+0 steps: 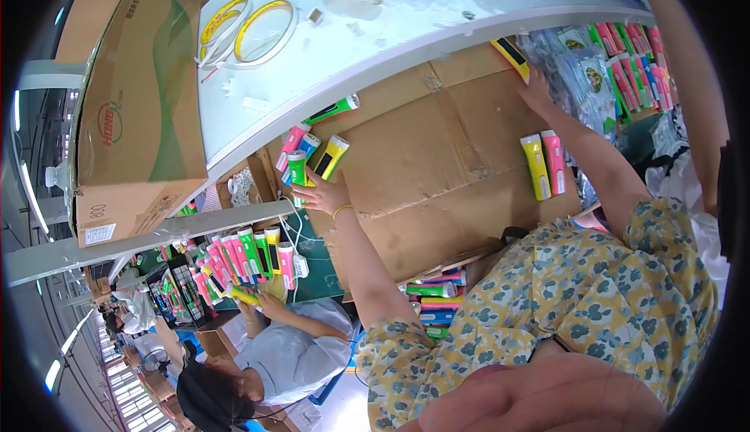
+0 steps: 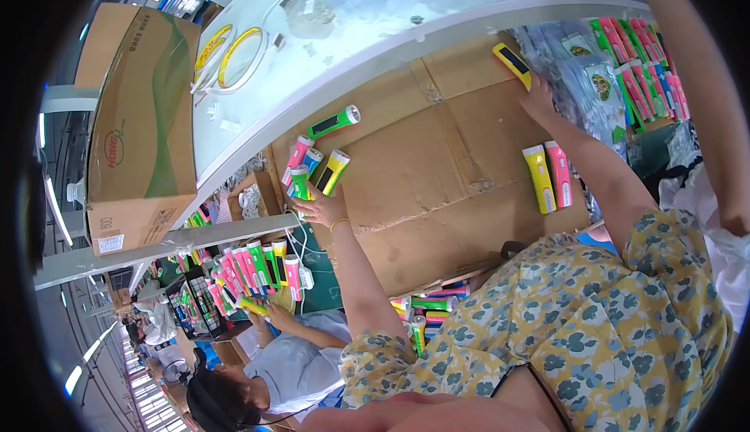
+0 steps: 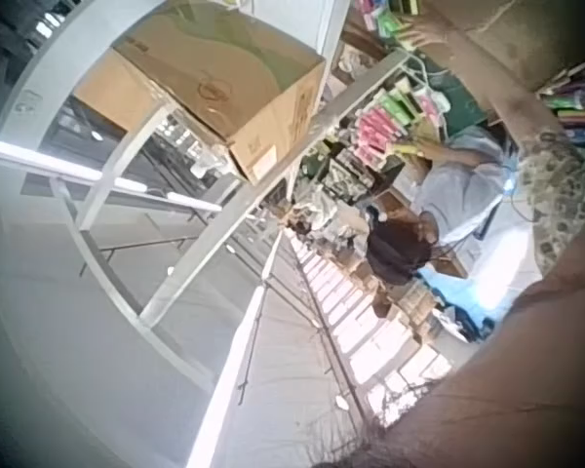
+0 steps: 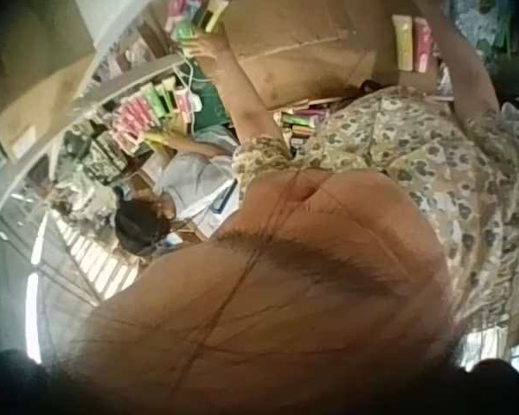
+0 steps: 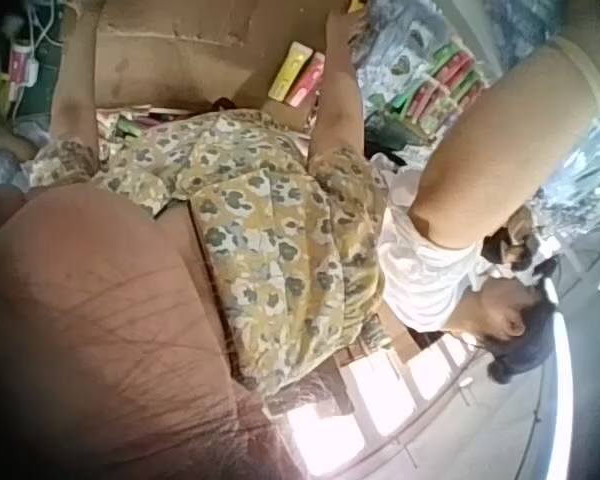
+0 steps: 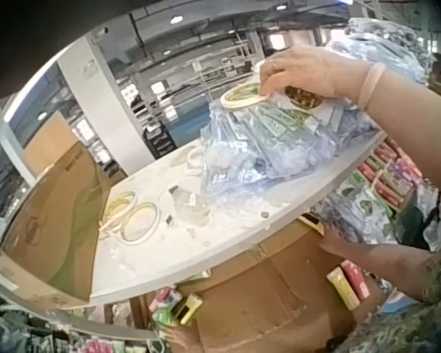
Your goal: Sort and organize colored flashlights on a workbench in a factory environment.
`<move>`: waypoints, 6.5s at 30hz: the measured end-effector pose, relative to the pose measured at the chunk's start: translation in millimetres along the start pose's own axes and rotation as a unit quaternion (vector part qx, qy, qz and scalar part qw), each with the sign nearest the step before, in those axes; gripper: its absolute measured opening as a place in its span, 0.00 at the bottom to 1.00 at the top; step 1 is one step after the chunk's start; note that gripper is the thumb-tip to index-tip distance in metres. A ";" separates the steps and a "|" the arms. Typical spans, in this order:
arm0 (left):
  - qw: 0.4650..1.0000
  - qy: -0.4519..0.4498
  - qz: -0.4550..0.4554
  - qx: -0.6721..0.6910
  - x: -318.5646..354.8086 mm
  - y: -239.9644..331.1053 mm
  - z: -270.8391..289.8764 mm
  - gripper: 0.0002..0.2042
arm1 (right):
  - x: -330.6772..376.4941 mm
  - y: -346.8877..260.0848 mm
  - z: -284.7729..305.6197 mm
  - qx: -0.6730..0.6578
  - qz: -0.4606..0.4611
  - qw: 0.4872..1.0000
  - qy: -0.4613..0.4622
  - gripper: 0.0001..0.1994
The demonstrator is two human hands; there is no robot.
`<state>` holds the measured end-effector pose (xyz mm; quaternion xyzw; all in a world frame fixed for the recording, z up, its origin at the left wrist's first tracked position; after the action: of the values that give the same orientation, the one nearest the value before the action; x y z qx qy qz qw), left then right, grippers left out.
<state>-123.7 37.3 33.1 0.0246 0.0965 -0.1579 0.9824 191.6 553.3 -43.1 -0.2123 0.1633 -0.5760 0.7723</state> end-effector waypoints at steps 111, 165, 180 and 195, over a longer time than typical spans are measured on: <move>0.264 -0.389 0.234 0.851 282.6 338.3 124.6 0.20 | 220.7 -0.4 167.2 -0.579 -0.247 0.456 -0.630 0.17; 0.153 -0.363 0.168 0.904 284.6 356.3 148.9 0.26 | 211.2 10.8 192.6 -0.543 -0.121 0.614 -0.559 0.36; 0.154 -0.378 0.223 0.885 283.8 354.8 132.2 0.32 | 229.2 26.5 161.5 -0.617 -0.391 0.158 -0.665 0.11; 0.357 -0.374 0.131 0.846 290.4 349.4 136.2 0.19 | 223.9 28.0 169.6 -0.612 -0.335 0.270 -0.663 0.19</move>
<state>281.6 269.4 115.5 0.7934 -0.4701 -0.0188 0.3862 362.2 369.2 86.1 -0.9670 -0.1867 -0.1732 -0.0058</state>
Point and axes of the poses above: each hand's wrist, its own x-axis away from the middle knuckle, its own z-axis out of the back of the hand, y = z × x, the point moved 6 cm from there along -x, towards the middle knuckle, and after that the axes turned 15 degrees about -z, right-handed, at the moved point
